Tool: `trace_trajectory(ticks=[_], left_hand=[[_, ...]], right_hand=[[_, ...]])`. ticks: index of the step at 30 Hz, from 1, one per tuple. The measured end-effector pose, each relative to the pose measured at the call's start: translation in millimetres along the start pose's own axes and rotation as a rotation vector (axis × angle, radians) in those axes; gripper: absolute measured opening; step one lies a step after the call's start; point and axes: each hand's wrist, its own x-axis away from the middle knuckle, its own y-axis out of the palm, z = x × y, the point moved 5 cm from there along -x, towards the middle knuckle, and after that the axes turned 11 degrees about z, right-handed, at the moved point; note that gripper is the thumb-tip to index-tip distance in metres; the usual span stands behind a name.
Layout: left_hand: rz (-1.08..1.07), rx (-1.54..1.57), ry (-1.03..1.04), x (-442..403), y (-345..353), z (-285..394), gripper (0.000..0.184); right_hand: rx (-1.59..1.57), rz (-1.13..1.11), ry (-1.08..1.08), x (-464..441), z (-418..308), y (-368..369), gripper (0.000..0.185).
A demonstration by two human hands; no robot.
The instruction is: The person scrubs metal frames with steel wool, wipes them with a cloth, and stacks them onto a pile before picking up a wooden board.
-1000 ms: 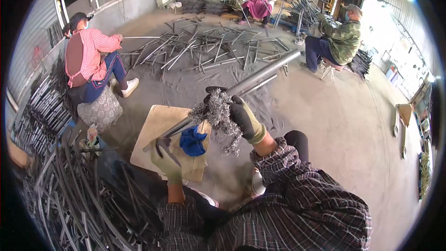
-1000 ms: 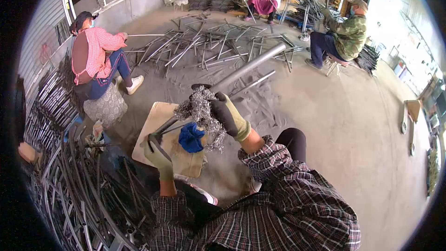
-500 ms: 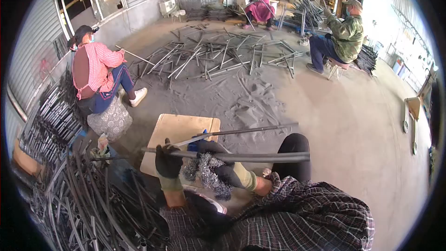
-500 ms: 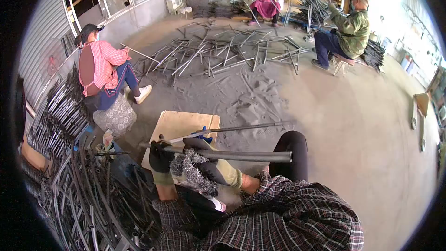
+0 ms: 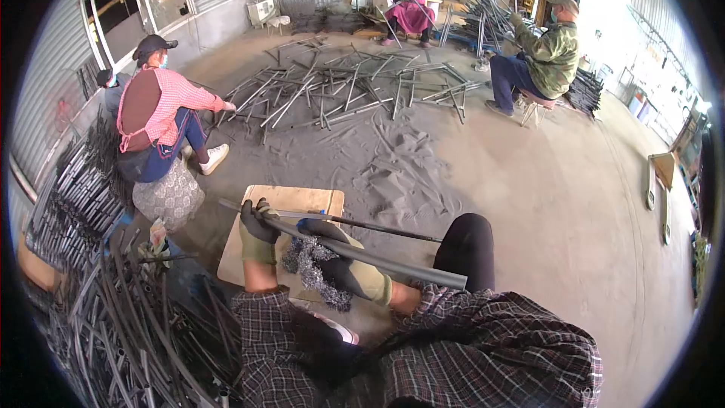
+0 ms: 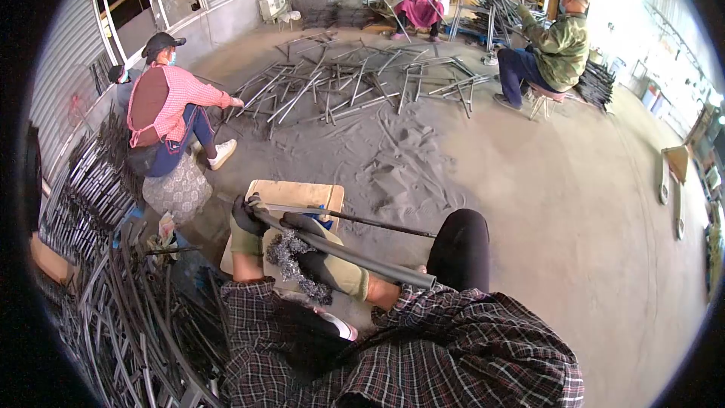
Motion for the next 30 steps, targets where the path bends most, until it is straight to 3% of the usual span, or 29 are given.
trace_trajectory(ticks=[1,3,6,7,10,12,18,24,30], left_hand=[[0.036,-0.061,0.040,-2.3,1.7,1.9,0.028],[0.125,-0.189,0.120,4.5,3.4,5.5,0.027],[-0.083,-0.022,-0.020,10.3,12.8,11.4,0.032],[-0.057,-0.061,0.046,13.6,15.8,13.1,0.031],[-0.130,-0.283,0.154,26.2,30.2,14.1,0.031],[-0.086,-0.387,0.258,30.6,33.9,6.1,0.031],[0.003,-0.473,0.354,23.6,13.4,4.9,0.033],[0.056,-0.547,0.291,-4.4,-8.2,24.2,0.030],[0.316,-0.684,0.398,-29.6,-63.3,77.8,0.032]], right_hand=[[-0.331,-0.020,0.062,-0.9,17.0,-7.2,0.050],[-0.749,-0.200,0.153,0.7,95.5,-52.3,0.048],[-0.522,-0.160,0.263,-4.8,82.9,-28.1,0.043],[-0.249,-0.004,0.225,5.4,73.8,-23.5,0.040],[0.900,-0.129,-0.524,22.4,68.1,-26.5,0.050],[1.150,-0.221,-0.630,31.0,55.1,-10.5,0.056],[1.250,-0.281,-0.613,28.1,70.9,-18.1,0.051],[1.237,-0.338,-0.483,11.6,77.7,-11.0,0.052],[1.201,-0.340,-0.430,4.1,92.8,-26.0,0.060]])
